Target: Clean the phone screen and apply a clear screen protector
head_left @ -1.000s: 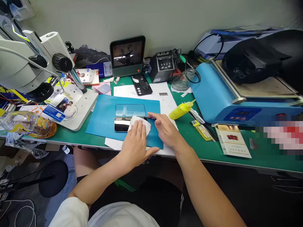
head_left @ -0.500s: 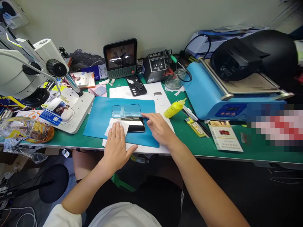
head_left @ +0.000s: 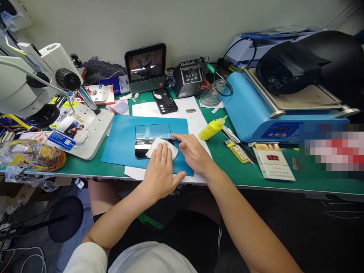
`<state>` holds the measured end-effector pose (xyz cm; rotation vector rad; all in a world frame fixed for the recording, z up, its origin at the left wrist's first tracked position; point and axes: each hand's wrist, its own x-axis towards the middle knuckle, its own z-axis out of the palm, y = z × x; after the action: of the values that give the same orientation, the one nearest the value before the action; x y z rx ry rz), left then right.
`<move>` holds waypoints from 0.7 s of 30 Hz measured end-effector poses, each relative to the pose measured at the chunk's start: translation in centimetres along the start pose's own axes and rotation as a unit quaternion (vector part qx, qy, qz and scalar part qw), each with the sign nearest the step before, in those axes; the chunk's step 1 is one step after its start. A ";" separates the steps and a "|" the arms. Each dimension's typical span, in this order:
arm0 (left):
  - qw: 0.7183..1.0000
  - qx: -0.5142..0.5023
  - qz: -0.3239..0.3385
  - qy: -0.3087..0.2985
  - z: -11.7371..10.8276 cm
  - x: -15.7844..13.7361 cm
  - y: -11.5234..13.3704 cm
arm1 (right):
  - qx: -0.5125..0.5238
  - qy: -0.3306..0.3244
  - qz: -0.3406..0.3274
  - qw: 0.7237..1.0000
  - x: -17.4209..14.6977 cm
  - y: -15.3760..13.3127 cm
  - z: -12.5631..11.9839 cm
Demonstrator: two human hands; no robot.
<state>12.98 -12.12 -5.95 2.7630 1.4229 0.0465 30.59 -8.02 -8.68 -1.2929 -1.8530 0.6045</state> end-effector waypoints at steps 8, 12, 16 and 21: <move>0.999 0.007 0.034 0.005 -0.2 0.5 0.7 | 0.014 0.006 0.008 1.000 0.0 0.2 -0.1; 0.999 0.003 0.046 0.009 0.2 0.4 0.6 | 0.016 0.006 0.005 1.000 0.0 0.3 0.0; 0.999 0.000 0.031 0.009 0.4 2.2 0.4 | 0.016 0.016 0.017 1.000 0.0 0.4 0.0; 0.998 0.003 0.043 0.037 0.6 0.3 0.6 | 0.032 0.012 0.020 0.999 0.0 0.2 0.0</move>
<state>13.63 -12.26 -6.50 2.8546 1.3202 0.1479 30.76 -7.99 -8.82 -1.2935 -1.7772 0.6612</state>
